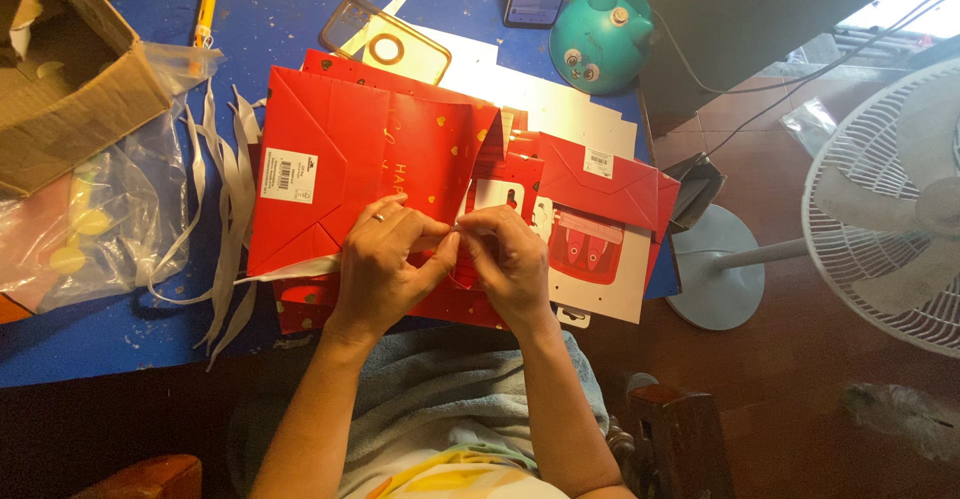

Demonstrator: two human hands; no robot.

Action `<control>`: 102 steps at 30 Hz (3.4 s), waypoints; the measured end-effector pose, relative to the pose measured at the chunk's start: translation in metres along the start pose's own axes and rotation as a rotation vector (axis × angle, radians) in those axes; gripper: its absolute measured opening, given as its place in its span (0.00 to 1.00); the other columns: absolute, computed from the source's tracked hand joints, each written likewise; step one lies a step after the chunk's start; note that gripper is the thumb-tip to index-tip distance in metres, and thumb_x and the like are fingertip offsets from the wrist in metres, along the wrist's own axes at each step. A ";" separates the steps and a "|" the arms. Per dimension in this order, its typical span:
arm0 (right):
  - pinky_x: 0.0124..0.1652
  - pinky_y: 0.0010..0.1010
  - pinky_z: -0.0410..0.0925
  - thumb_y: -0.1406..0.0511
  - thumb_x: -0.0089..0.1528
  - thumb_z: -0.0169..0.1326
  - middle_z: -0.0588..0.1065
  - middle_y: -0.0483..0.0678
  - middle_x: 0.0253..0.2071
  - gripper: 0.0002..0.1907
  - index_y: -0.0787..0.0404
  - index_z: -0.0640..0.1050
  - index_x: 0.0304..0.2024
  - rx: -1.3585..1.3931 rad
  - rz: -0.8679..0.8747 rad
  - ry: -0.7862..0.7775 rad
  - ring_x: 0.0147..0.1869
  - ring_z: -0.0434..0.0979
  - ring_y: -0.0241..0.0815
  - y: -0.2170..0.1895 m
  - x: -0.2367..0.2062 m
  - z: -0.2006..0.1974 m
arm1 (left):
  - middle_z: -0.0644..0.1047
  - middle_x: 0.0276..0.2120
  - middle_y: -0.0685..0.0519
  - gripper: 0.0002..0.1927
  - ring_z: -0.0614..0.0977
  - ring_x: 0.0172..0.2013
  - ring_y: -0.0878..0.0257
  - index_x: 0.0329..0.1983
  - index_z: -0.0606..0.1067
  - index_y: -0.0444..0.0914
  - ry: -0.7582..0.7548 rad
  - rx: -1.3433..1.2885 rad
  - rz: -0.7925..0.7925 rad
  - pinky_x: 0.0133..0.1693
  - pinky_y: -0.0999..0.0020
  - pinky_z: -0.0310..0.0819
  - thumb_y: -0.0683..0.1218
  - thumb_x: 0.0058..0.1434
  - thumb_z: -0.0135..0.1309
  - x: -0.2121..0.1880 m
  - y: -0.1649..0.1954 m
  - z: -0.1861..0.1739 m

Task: The person assembles red gift boxes by threading white ribbons through internal slots and folding the flaps closed. They handle multiple boxes one at a time, securing each ribbon and stacking the finished boxes on the table.

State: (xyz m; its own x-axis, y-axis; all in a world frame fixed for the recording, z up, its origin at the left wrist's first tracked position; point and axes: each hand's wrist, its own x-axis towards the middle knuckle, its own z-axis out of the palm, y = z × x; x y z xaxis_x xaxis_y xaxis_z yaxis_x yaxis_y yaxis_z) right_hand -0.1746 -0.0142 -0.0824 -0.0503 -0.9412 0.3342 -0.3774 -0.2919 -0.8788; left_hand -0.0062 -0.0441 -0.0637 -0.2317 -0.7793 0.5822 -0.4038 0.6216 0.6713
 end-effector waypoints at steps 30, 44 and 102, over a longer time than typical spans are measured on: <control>0.49 0.26 0.77 0.79 0.61 0.58 0.74 0.50 0.47 0.15 0.65 0.74 0.49 -0.103 -0.079 -0.010 0.51 0.82 0.40 -0.012 -0.003 0.007 | 0.77 0.23 0.53 0.07 0.80 0.31 0.53 0.29 0.76 0.39 0.044 0.016 0.023 0.55 0.52 0.75 0.42 0.58 0.64 -0.009 -0.002 -0.003; 0.41 0.26 0.73 0.77 0.64 0.57 0.73 0.49 0.40 0.06 0.66 0.74 0.41 -0.125 -0.077 -0.011 0.41 0.79 0.38 -0.004 -0.006 0.005 | 0.77 0.23 0.55 0.07 0.80 0.29 0.57 0.30 0.76 0.40 0.036 0.012 0.045 0.55 0.52 0.75 0.42 0.59 0.63 -0.009 -0.002 -0.002; 0.29 0.18 0.64 0.74 0.66 0.54 0.72 0.40 0.27 0.04 0.65 0.73 0.43 0.134 0.116 0.074 0.28 0.67 0.24 0.021 -0.020 -0.002 | 0.79 0.29 0.55 0.05 0.80 0.33 0.59 0.36 0.80 0.40 0.040 0.139 0.118 0.58 0.52 0.72 0.43 0.58 0.65 -0.007 0.007 -0.005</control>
State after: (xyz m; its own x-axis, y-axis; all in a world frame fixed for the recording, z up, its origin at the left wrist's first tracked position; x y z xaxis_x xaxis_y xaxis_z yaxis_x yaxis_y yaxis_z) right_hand -0.1831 -0.0011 -0.1076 -0.1558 -0.9562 0.2477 -0.2390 -0.2068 -0.9487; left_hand -0.0026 -0.0339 -0.0610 -0.2506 -0.6961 0.6728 -0.4949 0.6894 0.5289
